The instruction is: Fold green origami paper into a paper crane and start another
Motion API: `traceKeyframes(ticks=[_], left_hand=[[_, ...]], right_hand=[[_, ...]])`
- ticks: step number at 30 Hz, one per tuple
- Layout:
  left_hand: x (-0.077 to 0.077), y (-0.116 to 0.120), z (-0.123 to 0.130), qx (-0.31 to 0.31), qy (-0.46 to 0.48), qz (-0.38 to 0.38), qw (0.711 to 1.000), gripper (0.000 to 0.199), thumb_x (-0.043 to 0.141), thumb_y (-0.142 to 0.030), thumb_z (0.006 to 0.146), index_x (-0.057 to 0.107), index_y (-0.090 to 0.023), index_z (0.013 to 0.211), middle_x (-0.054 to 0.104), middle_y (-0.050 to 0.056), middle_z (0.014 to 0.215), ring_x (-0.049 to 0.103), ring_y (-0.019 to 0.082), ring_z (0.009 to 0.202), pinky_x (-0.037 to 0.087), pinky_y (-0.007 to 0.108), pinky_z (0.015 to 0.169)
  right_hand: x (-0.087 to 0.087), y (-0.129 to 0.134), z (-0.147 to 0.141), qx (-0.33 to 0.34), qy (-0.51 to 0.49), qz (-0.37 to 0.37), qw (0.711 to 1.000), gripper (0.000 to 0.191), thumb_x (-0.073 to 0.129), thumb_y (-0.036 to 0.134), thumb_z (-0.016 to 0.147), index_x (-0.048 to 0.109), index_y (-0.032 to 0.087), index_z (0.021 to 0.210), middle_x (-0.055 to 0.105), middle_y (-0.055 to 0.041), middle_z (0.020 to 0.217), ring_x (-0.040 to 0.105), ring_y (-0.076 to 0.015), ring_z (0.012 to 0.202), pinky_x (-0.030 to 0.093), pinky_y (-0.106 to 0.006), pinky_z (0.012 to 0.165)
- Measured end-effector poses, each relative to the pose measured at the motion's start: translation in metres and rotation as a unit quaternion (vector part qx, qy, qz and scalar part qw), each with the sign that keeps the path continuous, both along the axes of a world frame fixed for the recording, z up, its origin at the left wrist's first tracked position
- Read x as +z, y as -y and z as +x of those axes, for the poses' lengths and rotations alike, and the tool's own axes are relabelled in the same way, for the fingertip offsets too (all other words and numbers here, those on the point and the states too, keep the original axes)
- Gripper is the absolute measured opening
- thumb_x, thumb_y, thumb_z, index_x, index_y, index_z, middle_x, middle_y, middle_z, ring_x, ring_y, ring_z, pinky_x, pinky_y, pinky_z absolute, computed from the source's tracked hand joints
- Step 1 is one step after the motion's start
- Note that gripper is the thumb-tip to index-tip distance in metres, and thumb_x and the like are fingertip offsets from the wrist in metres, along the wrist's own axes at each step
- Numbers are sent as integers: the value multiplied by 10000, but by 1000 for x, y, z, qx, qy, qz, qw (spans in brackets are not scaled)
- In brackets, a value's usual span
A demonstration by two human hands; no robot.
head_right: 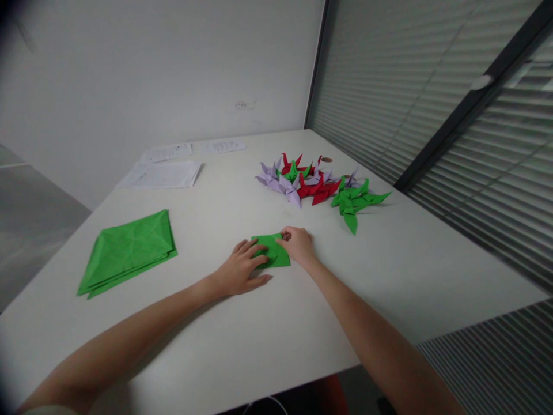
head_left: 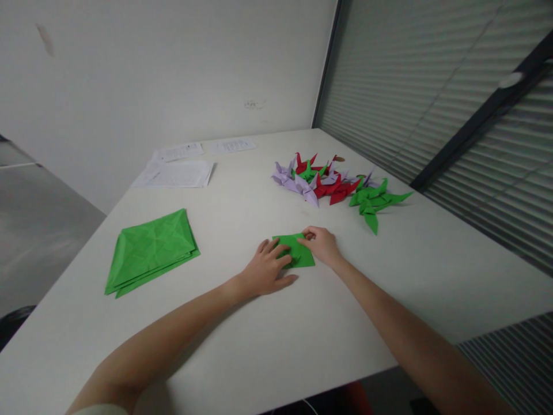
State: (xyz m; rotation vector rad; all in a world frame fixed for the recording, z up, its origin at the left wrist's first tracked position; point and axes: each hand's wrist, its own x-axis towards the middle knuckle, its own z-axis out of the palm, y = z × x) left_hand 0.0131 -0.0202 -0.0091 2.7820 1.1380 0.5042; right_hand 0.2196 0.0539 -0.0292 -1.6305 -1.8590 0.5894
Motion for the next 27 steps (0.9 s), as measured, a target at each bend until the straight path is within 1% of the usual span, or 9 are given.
traceKeyframes(ticks=[3, 7, 11, 13, 15, 17, 21, 24, 27], left_hand=[[1, -4, -2, -16, -11, -2, 1000, 396, 527, -551, 869, 601, -220, 1074, 549, 96, 1262, 395, 330, 1309, 287, 553, 1099], [0, -5, -3, -22, -6, 3, 1000, 393, 518, -549, 872, 596, -224, 1079, 552, 104, 1238, 391, 323, 1315, 294, 543, 1096], [-4, -5, -3, -16, -5, 6, 1000, 406, 518, -557, 866, 583, -220, 1083, 515, 118, 1296, 394, 326, 1320, 287, 551, 1102], [-5, -5, -3, -9, -7, 8, 1000, 425, 521, -572, 859, 579, -213, 1080, 473, 141, 1350, 403, 330, 1316, 288, 555, 1101], [-6, -5, -3, -6, -10, 7, 1000, 442, 520, -581, 857, 579, -204, 1081, 456, 163, 1375, 408, 333, 1317, 287, 556, 1103], [-5, -5, -3, -3, -14, 4, 1000, 461, 513, -593, 859, 580, -198, 1088, 467, 173, 1377, 415, 333, 1319, 282, 557, 1106], [-5, -3, -3, 6, -8, -8, 1000, 507, 481, -607, 876, 558, -190, 1155, 498, 173, 1381, 432, 314, 1322, 268, 560, 1116], [-6, -3, -3, 12, 6, -10, 1000, 524, 473, -577, 895, 521, -165, 1214, 520, 172, 1373, 415, 296, 1341, 245, 553, 1133], [-8, -3, -3, 15, 14, 1, 1000, 504, 486, -562, 893, 539, -159, 1191, 516, 170, 1369, 416, 299, 1333, 260, 542, 1128]], right_hand=[[1, -1, 0, 48, -30, 15, 998, 65, 661, 208, 699, 668, 197, 763, 684, 0, 687, 629, -171, 677, 481, -302, 684], [0, -3, 3, 91, -53, 20, 994, 130, 680, 208, 683, 701, 184, 809, 705, -17, 726, 622, -167, 663, 484, -289, 658], [0, -2, 2, 83, -4, 39, 996, 127, 706, 281, 698, 726, 209, 801, 698, -16, 694, 597, -171, 637, 466, -303, 643], [-1, -1, -1, 68, 15, 53, 996, 87, 691, 280, 720, 722, 224, 778, 689, -13, 692, 593, -173, 650, 464, -309, 656], [0, 1, -3, 71, 20, 70, 995, 52, 678, 247, 735, 712, 220, 763, 679, -21, 722, 593, -178, 688, 468, -312, 673], [1, 2, -4, 110, 13, 87, 990, 52, 654, 189, 748, 703, 202, 762, 660, -36, 768, 595, -181, 735, 478, -310, 691], [5, 4, -2, 212, 1, 112, 971, 191, 580, 73, 763, 716, 192, 825, 625, -49, 847, 603, -185, 832, 498, -329, 779], [7, 5, 1, 255, 17, 128, 958, 289, 547, 35, 767, 736, 216, 892, 632, -54, 910, 600, -193, 902, 496, -364, 857], [8, 5, 2, 290, 41, 137, 946, 345, 531, 22, 778, 746, 229, 953, 655, -61, 977, 597, -201, 952, 489, -388, 903]])
